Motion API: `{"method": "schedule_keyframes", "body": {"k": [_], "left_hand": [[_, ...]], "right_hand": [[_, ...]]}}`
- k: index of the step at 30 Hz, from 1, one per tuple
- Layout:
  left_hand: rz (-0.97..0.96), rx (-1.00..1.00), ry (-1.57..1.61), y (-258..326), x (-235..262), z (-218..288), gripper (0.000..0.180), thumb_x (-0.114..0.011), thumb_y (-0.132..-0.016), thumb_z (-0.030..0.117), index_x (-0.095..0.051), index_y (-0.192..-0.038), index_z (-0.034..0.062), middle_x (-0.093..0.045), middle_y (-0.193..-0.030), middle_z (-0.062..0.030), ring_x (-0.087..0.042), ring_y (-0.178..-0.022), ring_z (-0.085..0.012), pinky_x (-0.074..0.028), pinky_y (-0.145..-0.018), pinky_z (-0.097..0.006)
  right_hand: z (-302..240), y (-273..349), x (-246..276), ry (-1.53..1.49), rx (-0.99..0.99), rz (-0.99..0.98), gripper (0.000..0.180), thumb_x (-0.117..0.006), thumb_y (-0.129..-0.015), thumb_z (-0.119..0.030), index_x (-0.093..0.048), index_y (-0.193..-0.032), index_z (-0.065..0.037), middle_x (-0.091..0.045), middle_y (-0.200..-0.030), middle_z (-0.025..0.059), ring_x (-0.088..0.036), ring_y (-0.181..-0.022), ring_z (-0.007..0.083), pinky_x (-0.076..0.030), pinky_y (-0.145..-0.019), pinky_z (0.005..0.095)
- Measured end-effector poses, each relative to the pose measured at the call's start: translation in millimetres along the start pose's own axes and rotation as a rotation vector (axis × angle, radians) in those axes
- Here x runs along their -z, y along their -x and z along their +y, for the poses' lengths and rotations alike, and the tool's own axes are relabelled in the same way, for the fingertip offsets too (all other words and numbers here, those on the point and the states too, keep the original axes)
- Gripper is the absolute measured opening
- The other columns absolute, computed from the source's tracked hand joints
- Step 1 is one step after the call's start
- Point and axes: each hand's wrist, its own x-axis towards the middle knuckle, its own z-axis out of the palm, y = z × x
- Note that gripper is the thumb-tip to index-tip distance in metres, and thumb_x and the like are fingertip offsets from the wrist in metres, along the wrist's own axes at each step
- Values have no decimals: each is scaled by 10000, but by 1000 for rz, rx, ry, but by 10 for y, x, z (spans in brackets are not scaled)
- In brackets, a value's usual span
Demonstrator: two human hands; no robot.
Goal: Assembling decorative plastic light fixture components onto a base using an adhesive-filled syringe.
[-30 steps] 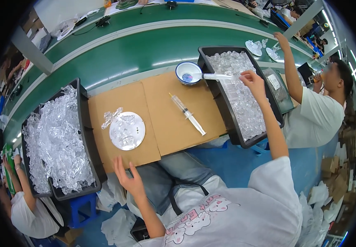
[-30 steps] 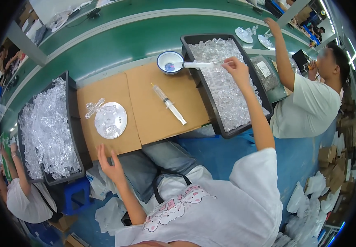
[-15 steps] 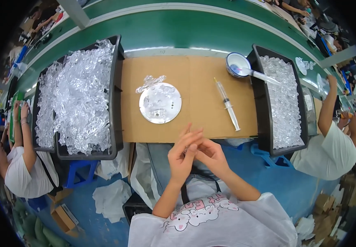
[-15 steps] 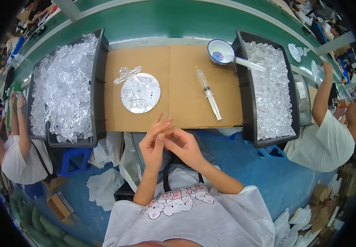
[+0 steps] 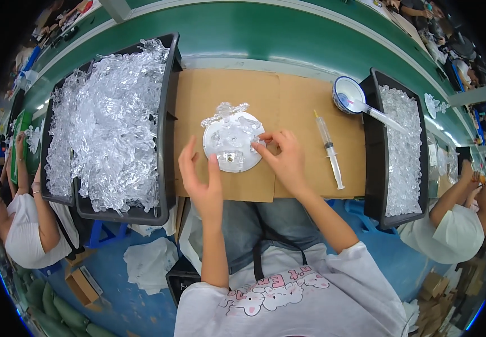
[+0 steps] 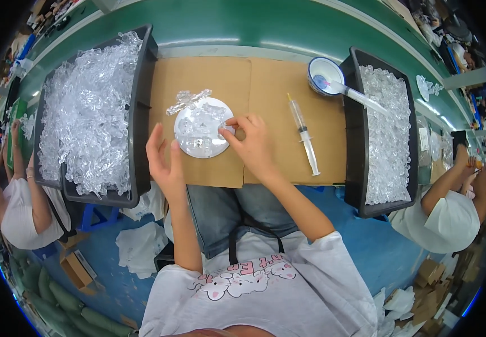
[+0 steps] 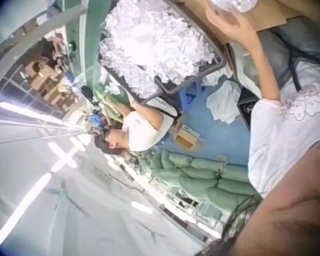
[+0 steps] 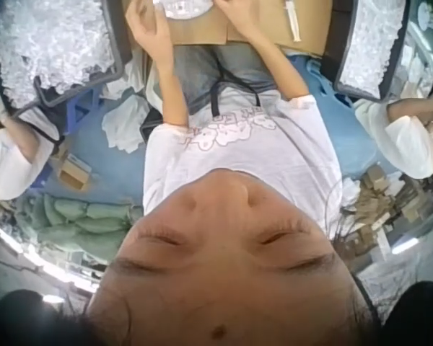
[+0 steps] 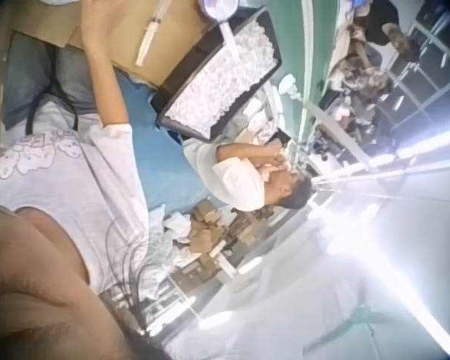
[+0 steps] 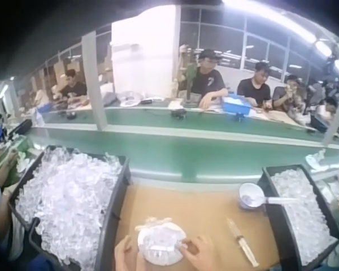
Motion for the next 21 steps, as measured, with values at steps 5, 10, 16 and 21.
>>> {"method": "schedule_keyframes", "body": {"k": [5, 10, 16, 21], "left_hand": [[51, -89, -36, -360, -79, -358, 438, -630, -830, 108, -481, -1221, -21, -530, -1190, -137, -469, -1150, -233, -346, -985, -344], [-215, 200, 276, -528, -226, -470, 420, -688, -792, 139, -541, -1146, -36, -595, -1100, -135, -556, -1024, -210, -428, -896, -310], [-173, 42, 58, -478, -317, -629, 285, -704, -785, 125, -609, -986, -53, -639, -925, -80, -576, -875, -135, -448, -767, -264], [-128, -78, -129, -490, -362, -591, 237, -700, -780, 123, -633, -931, -47, -654, -893, -116, -595, -855, -161, -449, -758, -277]], "right_hand": [[31, 23, -170, 11, -43, 14, 225, -699, -754, -222, -601, -810, -28, -567, -790, 65, -515, -765, 210, -418, -687, 325], [33, 29, -162, 136, 11, -9, 221, -670, -784, -215, -580, -866, -30, -557, -824, 79, -525, -820, 228, -420, -713, 338], [99, 42, -165, 112, 21, -4, 262, -668, -788, -226, -556, -917, -28, -543, -837, 90, -531, -815, 228, -424, -726, 338], [137, 30, 40, 24, 14, -54, 308, -680, -781, -221, -555, -987, -28, -548, -841, 84, -536, -797, 215, -426, -744, 330]]}}
